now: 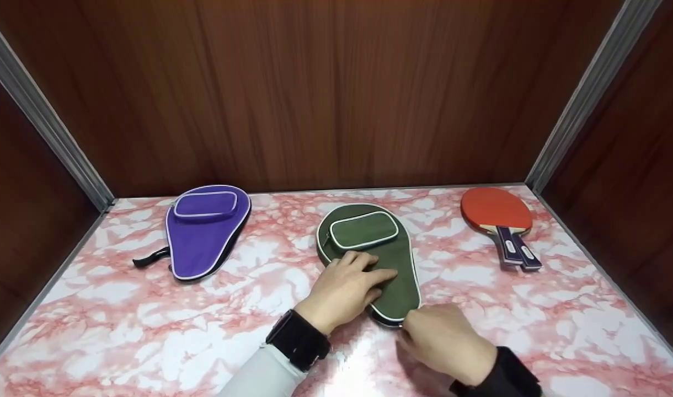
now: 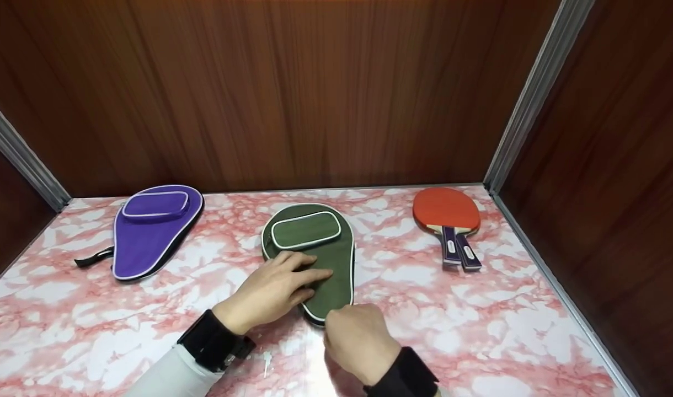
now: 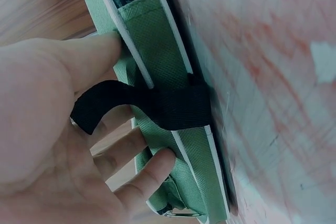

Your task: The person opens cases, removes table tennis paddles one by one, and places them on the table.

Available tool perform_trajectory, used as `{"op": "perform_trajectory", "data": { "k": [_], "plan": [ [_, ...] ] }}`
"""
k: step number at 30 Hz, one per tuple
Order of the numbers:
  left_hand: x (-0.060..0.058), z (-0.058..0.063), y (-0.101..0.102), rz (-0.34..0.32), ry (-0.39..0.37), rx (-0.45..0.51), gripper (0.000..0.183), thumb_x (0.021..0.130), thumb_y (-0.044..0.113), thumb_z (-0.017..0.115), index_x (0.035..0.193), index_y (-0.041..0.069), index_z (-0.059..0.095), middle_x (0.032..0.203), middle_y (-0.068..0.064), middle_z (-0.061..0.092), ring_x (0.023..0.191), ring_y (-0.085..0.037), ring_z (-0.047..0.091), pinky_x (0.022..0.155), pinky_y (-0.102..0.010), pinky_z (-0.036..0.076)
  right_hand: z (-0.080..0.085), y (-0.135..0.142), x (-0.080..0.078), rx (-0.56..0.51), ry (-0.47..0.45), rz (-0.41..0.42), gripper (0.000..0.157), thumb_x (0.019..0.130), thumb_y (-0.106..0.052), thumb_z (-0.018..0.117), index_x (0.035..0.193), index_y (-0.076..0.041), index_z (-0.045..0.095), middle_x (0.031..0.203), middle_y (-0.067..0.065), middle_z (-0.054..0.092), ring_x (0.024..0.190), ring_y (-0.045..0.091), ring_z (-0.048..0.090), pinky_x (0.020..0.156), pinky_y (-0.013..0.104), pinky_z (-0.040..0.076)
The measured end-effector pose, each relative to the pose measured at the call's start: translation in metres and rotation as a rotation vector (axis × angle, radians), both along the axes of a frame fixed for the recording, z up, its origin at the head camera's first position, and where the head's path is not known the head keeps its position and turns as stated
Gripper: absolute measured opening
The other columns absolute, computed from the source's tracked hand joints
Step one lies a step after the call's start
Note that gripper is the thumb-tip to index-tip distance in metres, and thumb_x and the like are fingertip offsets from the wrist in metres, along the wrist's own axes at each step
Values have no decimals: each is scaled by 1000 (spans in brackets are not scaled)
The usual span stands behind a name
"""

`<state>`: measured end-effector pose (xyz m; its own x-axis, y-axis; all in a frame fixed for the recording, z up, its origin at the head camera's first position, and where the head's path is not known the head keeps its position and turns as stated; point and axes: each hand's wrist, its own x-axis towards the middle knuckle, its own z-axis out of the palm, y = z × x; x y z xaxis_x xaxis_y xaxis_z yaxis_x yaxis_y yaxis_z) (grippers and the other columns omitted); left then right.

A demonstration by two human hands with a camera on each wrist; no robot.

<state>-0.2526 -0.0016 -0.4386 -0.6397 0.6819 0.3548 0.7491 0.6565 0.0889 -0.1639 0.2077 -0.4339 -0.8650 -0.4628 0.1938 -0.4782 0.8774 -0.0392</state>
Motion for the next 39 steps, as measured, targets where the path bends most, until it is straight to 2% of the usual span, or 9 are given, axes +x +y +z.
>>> {"op": "perform_trajectory", "data": {
  "k": [7, 15, 20, 24, 31, 39],
  "plan": [
    [1, 0, 0, -8, 15, 11, 43, 103, 27, 79, 145, 32, 74, 145, -7, 67, 131, -27, 61, 102, -47, 55, -11, -17, 1, 21, 115, -3, 42, 90, -23, 81, 58, -18, 54, 54, 0, 52, 50, 26, 58, 51, 45, 46],
    [1, 1, -1, -8, 23, 17, 43, 103, 27, 78, 145, 32, 74, 144, -7, 67, 131, -26, 62, 102, -47, 55, -15, -35, -3, 39, 155, -45, 40, 92, -24, 81, 60, -16, 59, 56, 2, 58, 49, 28, 60, 49, 46, 49],
    [1, 1, 0, -11, 35, 26, 42, 102, 26, 79, 144, 31, 75, 143, -7, 68, 130, -27, 62, 100, -47, 56, -19, -41, -5, 19, 191, -40, 42, 92, -23, 81, 59, -16, 56, 55, 3, 57, 48, 28, 57, 47, 44, 47],
    [1, 0, 0, -13, 35, 23, 42, 103, 25, 79, 144, 31, 75, 144, -8, 68, 130, -27, 63, 102, -47, 56, -21, -43, -7, -4, 174, -34, 44, 94, -23, 80, 59, -18, 54, 55, 2, 57, 48, 27, 56, 48, 43, 47],
    [1, -1, -1, -22, 53, 26, 41, 102, 25, 79, 143, 30, 76, 142, -8, 68, 129, -27, 63, 101, -47, 56, -22, -43, -8, -23, 167, -29, 43, 97, -25, 80, 61, -17, 59, 56, 3, 58, 50, 29, 59, 48, 45, 49],
    [1, -2, -1, -18, 31, 40, 38, 105, 22, 74, 143, 29, 76, 144, -8, 68, 133, -27, 62, 105, -48, 55, -11, -33, -5, -78, 86, 4, 45, 99, -31, 79, 61, -19, 58, 56, 3, 59, 51, 31, 61, 47, 48, 47]
  ]
}}
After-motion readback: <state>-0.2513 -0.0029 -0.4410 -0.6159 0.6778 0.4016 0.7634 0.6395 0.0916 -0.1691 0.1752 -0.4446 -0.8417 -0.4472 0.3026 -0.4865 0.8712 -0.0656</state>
